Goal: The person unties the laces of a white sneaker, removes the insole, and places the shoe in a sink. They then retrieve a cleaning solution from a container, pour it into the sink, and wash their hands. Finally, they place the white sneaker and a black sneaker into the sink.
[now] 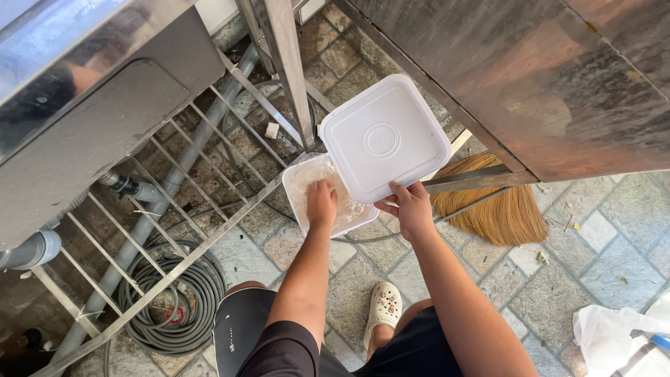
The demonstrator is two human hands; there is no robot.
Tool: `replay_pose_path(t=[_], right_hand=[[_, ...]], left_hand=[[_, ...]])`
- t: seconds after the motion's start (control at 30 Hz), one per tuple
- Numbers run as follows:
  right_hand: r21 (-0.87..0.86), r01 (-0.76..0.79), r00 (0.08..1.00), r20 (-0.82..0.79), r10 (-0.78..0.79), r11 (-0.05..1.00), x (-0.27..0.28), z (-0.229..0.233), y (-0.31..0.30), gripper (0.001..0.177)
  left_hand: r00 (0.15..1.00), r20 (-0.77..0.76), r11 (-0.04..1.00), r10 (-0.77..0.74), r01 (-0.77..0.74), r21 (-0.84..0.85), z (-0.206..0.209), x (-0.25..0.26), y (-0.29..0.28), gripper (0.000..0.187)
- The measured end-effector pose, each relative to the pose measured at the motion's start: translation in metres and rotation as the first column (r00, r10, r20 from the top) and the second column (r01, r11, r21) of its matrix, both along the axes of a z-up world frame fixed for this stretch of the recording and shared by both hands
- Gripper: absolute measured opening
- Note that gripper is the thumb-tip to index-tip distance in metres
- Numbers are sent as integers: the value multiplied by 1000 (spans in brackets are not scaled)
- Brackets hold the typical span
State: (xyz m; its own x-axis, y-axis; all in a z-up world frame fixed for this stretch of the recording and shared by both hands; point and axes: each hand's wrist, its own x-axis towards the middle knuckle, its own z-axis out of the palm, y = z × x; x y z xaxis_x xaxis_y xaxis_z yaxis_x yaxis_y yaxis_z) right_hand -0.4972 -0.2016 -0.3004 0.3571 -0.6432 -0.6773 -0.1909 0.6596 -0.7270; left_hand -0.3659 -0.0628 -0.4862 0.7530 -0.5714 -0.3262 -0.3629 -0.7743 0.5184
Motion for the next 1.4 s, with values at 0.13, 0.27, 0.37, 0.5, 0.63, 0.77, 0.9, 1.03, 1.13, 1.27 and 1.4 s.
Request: replay_pose_path(t=[0.13,0.27,0.37,0.5,0.63,0.77,0.9,1.03,1.13,1.27,1.4], right_hand=[[10,-18,999,30,18,1000,0,-4,5,20],[19,-15,999,45,14,1000,-8,-12,8,21],[36,0,999,45,-2,999,-13,-14,10,21],[38,17,999,44,-19,999,-17,-16,5,22],[41,26,999,45,-28,999,-17,-15,-1,22],[33,48,997,52,-50,998,-18,-11,-4,24],[20,54,998,11,-54,998,-19,-11,-6,26],[23,56,998,12,-56,998,-14,-1,-5,27],[11,47,999,17,-47,999,-9,3,-4,27],[5,33,999,31,-33,999,-2,7,-4,26],[23,37,999,30,-38,999,-1,8,-2,26]], left_hand=[[981,-186,998,63,-56,42,-36,2,-1,46],[994,87,996,-67,62,66,-88,-1,9,42],[957,208,975,-205,182,124,-108,9,13,35],[946,205,962,-253,224,154,-115,14,16,33],[902,247,910,-355,274,310,-118,9,12,33],[879,231,868,-416,308,389,-117,13,6,33],[850,265,847,-456,322,423,-120,20,2,32],[754,192,655,-628,379,654,-126,25,-10,37],[742,62,559,-667,444,700,-130,24,-13,38],[835,272,840,-478,344,418,-130,25,-2,31],[783,215,736,-584,398,548,-134,20,-5,35]])
